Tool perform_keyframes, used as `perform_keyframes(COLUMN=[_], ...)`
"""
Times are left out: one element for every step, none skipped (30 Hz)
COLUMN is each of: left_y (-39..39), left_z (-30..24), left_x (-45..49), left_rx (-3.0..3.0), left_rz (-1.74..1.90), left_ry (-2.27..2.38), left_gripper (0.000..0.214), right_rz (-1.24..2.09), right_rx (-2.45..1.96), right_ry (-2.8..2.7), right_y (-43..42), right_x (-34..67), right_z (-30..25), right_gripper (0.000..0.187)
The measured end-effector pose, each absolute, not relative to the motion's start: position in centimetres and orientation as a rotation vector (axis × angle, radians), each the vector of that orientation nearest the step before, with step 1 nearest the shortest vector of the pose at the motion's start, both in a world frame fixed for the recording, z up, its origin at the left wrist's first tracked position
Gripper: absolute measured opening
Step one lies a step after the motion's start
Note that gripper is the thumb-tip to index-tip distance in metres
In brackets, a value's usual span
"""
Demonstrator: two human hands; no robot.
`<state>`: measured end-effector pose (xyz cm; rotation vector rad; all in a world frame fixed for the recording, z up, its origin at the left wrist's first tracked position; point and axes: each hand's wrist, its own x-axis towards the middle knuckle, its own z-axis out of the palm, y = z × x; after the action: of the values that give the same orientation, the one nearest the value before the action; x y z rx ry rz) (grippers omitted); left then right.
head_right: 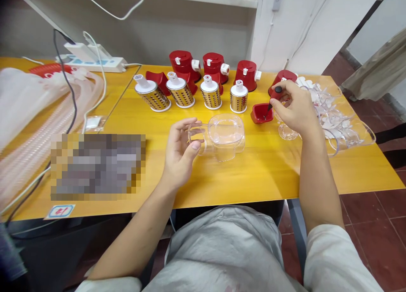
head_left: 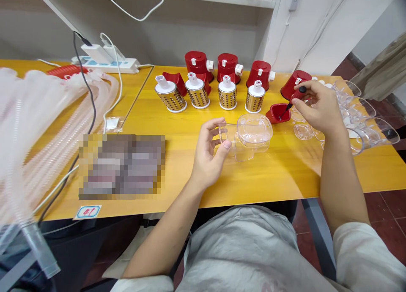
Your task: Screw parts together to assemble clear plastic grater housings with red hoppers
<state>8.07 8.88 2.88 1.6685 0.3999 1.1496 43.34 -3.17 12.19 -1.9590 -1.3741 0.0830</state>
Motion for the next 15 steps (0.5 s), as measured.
perform_keyframes(left_y=[8.88, 8.89, 8.9, 8.91, 8.92, 8.93, 8.94, 8.94, 8.95, 8.96, 8.97, 8.99, 9.02, 9.05, 9.08], left_z=[2.89, 2.88, 2.86, 2.82, 2.79, 2.75, 2.72, 2.69, 2.67, 2.65, 2.63, 2.62, 2.6, 2.58, 2.57], left_x=[8.08, 8.08, 8.09, 8.09, 8.09, 8.08, 8.07, 8.06, 8.05, 8.05, 8.05, 8.05, 8.05, 8.05, 8.05], left_rx=[1.669, 1.669, 1.668, 1.668, 1.669, 1.673, 1.676, 1.679, 1.681, 1.681, 1.68, 1.681, 1.682, 1.684, 1.684], left_rz=[1.154, 1.161, 1.168, 1.173, 1.175, 1.173, 1.169, 1.164, 1.16, 1.158, 1.159, 1.163, 1.167, 1.172, 1.177], left_ry=[0.395, 0.388, 0.383, 0.379, 0.376, 0.376, 0.38, 0.382, 0.384, 0.385, 0.384, 0.38, 0.373, 0.366, 0.36], left_gripper=[0.06, 0.059, 0.058, 0.057, 0.057, 0.058, 0.058, 0.059, 0.059, 0.059, 0.058, 0.058, 0.057, 0.057, 0.057], right_rz=[0.075, 0.068, 0.062, 0.056, 0.049, 0.041, 0.033, 0.021, 0.007, -0.009, -0.025, -0.041, -0.061, -0.083, -0.112], right_rx=[-1.951, -1.944, -1.937, -1.93, -1.925, -1.92, -1.917, -1.913, -1.908, -1.902, -1.895, -1.885, -1.872, -1.856, -1.833], right_ry=[-1.368, -1.361, -1.354, -1.346, -1.335, -1.323, -1.308, -1.291, -1.273, -1.257, -1.245, -1.236, -1.228, -1.22, -1.21], right_y=[-3.24, -3.29, -3.34, -3.39, -3.46, -3.54, -3.64, -3.75, -3.86, -3.98, -4.07, -4.14, -4.17, -4.14, -4.06], right_x=[43.24, 43.15, 43.08, 43.03, 42.98, 42.93, 42.87, 42.81, 42.75, 42.69, 42.64, 42.62, 42.65, 42.72, 42.86], right_z=[12.15, 12.12, 12.1, 12.07, 12.06, 12.05, 12.05, 12.06, 12.07, 12.08, 12.07, 12.05, 11.99, 11.88, 11.74], right_gripper=[0.08, 0.082, 0.083, 0.085, 0.086, 0.086, 0.086, 0.086, 0.087, 0.088, 0.09, 0.092, 0.094, 0.094, 0.094])
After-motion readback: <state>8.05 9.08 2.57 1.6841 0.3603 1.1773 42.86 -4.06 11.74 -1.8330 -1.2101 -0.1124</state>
